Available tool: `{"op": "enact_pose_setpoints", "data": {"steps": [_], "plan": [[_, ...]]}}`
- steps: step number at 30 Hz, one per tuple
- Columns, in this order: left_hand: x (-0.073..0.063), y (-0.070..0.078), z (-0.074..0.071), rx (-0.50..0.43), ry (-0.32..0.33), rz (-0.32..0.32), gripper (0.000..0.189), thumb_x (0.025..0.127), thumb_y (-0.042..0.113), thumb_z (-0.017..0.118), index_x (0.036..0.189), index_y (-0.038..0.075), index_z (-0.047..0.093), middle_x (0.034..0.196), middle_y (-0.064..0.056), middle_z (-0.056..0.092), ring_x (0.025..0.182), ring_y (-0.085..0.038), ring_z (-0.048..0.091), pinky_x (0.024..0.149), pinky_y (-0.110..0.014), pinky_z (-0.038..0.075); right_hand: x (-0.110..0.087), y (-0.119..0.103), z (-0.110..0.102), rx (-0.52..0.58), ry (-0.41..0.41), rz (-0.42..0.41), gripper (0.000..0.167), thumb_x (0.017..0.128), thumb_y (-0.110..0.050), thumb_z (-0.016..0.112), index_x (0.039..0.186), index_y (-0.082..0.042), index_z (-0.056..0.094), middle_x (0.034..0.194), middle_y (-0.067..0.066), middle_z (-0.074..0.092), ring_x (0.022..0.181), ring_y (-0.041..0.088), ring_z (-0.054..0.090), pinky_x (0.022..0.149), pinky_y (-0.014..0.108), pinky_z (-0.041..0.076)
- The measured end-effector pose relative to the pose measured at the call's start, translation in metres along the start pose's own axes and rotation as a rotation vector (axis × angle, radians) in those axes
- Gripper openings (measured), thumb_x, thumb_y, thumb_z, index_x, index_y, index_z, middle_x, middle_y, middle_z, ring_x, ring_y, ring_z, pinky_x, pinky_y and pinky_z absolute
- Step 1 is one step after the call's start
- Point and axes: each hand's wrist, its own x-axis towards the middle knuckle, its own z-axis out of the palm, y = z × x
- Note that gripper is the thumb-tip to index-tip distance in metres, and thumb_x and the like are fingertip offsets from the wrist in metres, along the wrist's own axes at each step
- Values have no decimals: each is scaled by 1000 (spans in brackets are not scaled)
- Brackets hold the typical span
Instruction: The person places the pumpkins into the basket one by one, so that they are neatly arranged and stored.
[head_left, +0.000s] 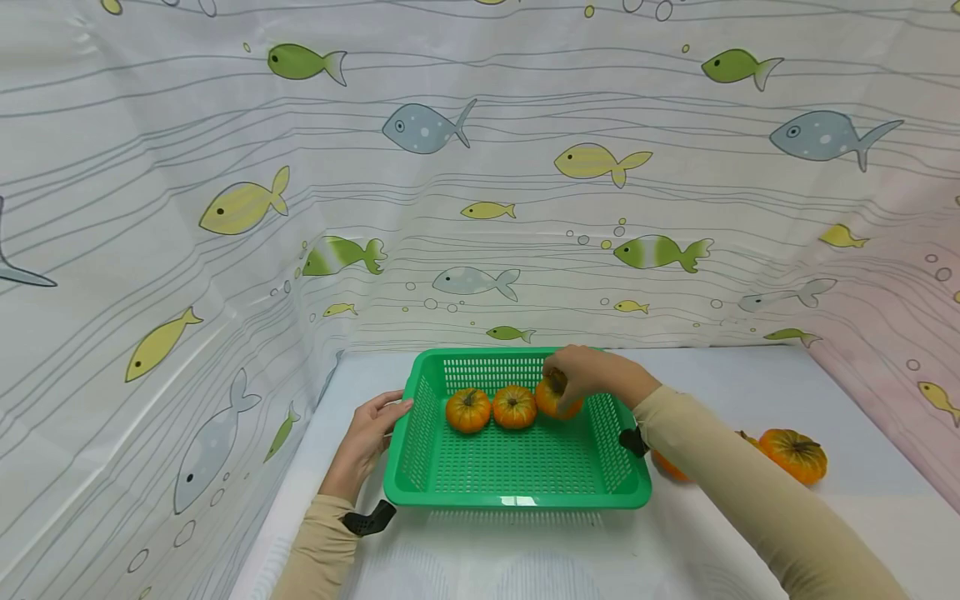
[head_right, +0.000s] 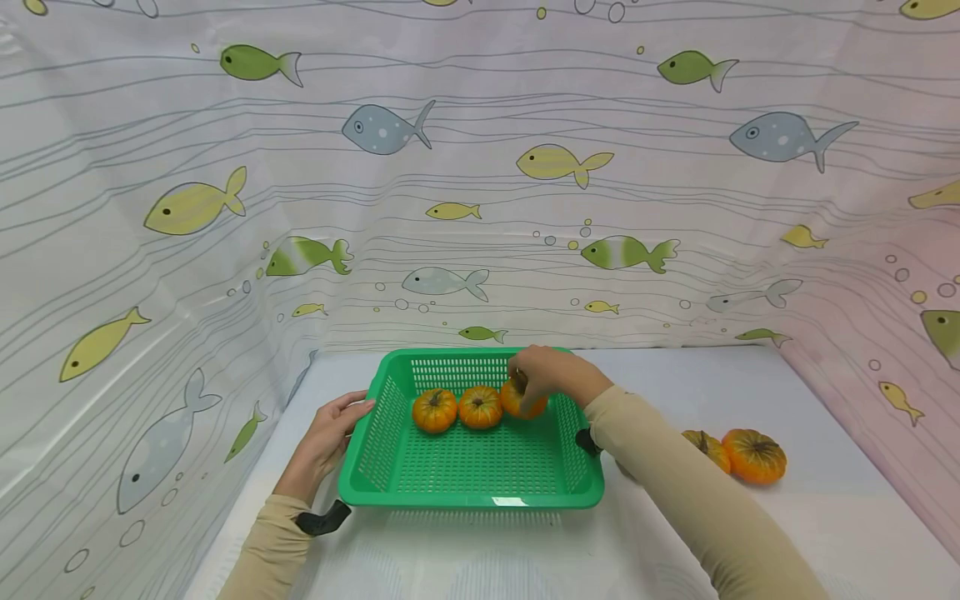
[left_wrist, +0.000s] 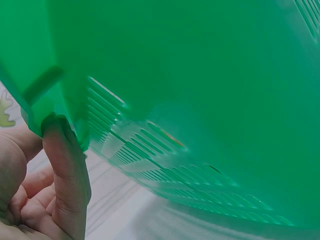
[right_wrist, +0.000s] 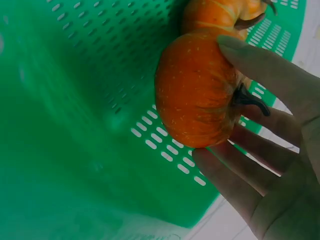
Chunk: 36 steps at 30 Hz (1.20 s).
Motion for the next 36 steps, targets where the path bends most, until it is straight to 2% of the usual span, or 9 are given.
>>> {"op": "enact_pose_setpoints", "data": {"steps": [10, 19, 27, 36], "plan": [[0, 0, 1, 0, 2, 4, 55, 101, 25, 69, 147, 1, 51, 103, 4, 78, 81, -9, 77, 73, -27, 64, 14, -1, 12, -38, -47, 62, 43, 76, -18, 93, 112, -7, 72, 104, 2, 71, 92, 16, 62, 83, 34, 58], [-1, 0, 1, -8, -7, 3, 55, 101, 25, 69, 147, 1, 51, 102, 4, 78, 82, -10, 77, 74, -27, 64, 19, -8, 22, -63, -98, 114, 36, 77, -15, 93, 105, -11, 71, 99, 0, 68, 88, 17, 59, 81, 36, 57], [-2, 0, -1, -5, -4, 0, 54, 101, 24, 69, 147, 1, 51, 102, 4, 78, 82, -10, 76, 73, -27, 64, 19, -11, 23, -69, -102, 118, 46, 79, -12, 91, 120, -8, 71, 113, 4, 72, 102, 20, 65, 94, 41, 58], [-2, 1, 0, -12, -16, 6, 55, 102, 23, 69, 148, 0, 50, 102, 4, 78, 81, -10, 76, 72, -27, 64, 17, -9, 21, -46, -85, 127, 61, 79, -8, 88, 136, -8, 66, 134, 8, 68, 119, 25, 63, 102, 44, 56]]}}
